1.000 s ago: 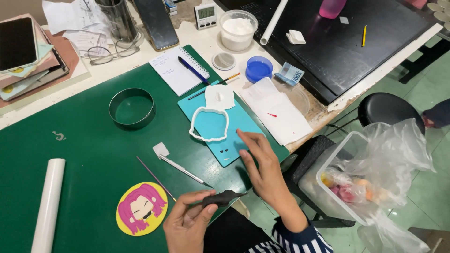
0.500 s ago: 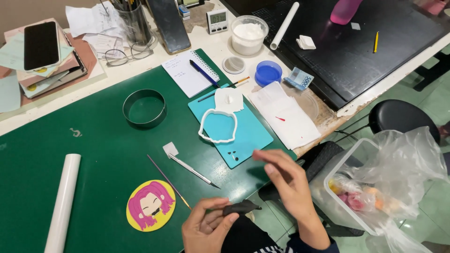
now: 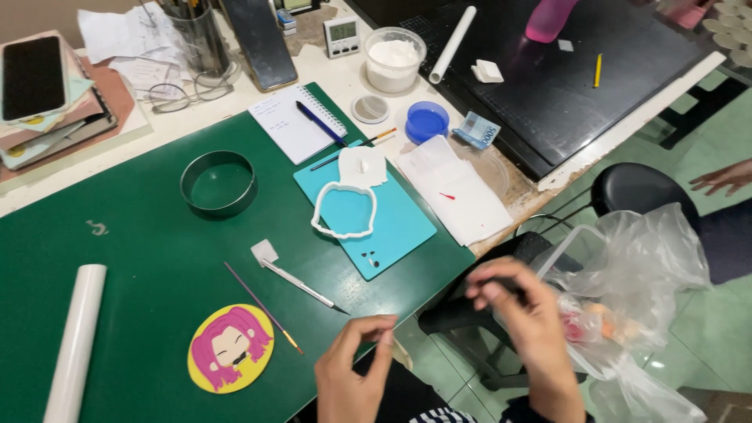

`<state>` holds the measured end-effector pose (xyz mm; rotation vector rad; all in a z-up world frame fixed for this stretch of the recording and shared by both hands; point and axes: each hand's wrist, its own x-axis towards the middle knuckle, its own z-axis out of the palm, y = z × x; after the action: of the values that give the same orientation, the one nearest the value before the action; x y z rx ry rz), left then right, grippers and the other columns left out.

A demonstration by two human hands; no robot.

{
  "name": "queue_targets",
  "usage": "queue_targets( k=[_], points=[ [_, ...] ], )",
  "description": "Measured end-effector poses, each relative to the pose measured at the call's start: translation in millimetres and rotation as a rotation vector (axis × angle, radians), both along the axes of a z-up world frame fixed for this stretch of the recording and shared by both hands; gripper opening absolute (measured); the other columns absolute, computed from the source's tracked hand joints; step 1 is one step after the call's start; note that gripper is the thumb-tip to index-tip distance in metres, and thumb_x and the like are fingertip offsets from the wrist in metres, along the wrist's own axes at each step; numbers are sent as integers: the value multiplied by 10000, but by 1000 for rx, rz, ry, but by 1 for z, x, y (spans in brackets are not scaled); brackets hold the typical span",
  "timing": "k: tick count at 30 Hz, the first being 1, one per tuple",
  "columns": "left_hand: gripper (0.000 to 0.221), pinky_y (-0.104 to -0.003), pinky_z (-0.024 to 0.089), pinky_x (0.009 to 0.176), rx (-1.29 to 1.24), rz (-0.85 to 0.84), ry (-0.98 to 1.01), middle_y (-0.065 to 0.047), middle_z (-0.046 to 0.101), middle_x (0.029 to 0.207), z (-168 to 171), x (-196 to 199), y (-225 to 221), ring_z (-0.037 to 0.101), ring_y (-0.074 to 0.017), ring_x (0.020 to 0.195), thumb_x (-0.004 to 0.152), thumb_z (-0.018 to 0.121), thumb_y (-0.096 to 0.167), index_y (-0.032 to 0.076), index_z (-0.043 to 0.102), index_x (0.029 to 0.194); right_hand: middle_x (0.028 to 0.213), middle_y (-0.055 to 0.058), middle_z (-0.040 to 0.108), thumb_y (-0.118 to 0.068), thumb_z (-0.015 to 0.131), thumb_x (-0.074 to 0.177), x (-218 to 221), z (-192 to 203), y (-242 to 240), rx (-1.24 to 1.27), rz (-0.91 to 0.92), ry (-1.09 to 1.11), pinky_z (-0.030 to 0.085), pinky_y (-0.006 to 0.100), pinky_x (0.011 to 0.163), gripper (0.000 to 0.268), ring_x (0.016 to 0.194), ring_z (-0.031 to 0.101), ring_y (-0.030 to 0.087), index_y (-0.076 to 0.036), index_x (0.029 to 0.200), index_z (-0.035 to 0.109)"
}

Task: Painting facial features and fine details on a fondant character using a small brush and food coloring.

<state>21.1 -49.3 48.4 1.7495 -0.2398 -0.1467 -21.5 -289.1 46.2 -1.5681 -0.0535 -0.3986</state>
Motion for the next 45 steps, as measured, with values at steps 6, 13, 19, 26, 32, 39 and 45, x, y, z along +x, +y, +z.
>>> queue_targets(
  k=[6, 13, 19, 26, 32, 39, 45],
  points=[
    [176, -250, 594, 786, 119, 79, -263, 24, 792, 973, -7, 10, 11, 735, -116, 891, 933, 613, 105, 157, 764, 1006, 949, 67, 646, -7, 524, 1014, -31, -28, -190, -7, -858, 16, 461, 146, 725, 133, 794, 604, 87, -104, 1033, 613],
    [183, -248, 616, 773, 118, 46, -284, -1, 788, 996, -7, 8, 15, 742, -119, 896, 925, 602, 83, 135, 756, 1009, 1105, 245, 661, -368, 687, 1144, -66, -99, -386, -1056, -1316, 448, 488, 515, 847, 363, 1028, 623, 412, -7, 1132, 710],
    [203, -250, 614, 741, 119, 45, -273, 2, 785, 995, -5, 8, 12, 758, -112, 857, 931, 588, 100, 153, 763, 1021, 1341, 220, 660, -243, 700, 948, -36, 8, -275, -214, -596, 1142, 332, 498, 1148, 466, 1305, 542, 363, 69, 1293, 687],
    [195, -232, 612, 724, 114, 24, -339, -3, 784, 978, -4, 9, 9, 762, -105, 831, 924, 595, 82, 146, 757, 1013, 1157, 149, 684, -190, 751, 979, -30, 19, -246, -367, -652, 966, 491, 520, 936, 250, 1134, 595, 279, 48, 1042, 703],
    [191, -236, 621, 731, 91, -23, -331, -3, 785, 990, -7, 3, 7, 754, -109, 863, 948, 582, 115, 150, 755, 1022, 1073, 74, 754, -105, 707, 1001, 17, 57, -159, -814, -556, 366, 552, 332, 905, 141, 969, 675, 190, -89, 1112, 791],
    [193, -218, 613, 723, 77, 6, -380, -7, 803, 936, 8, -15, 22, 772, -106, 846, 928, 588, 87, 137, 769, 971, 1032, 41, 725, -157, 709, 953, 118, 8, -89, -820, -208, 182, 528, 313, 828, 146, 884, 658, 177, -108, 1044, 812],
    [195, -183, 610, 684, 191, 149, -461, 57, 821, 850, -12, -22, 58, 798, -55, 726, 900, 606, 113, 204, 777, 872, 917, 14, 667, -155, 788, 878, 154, -39, -87, -996, -250, 191, 521, 358, 744, 47, 810, 656, 169, -114, 902, 792]
  ],
)
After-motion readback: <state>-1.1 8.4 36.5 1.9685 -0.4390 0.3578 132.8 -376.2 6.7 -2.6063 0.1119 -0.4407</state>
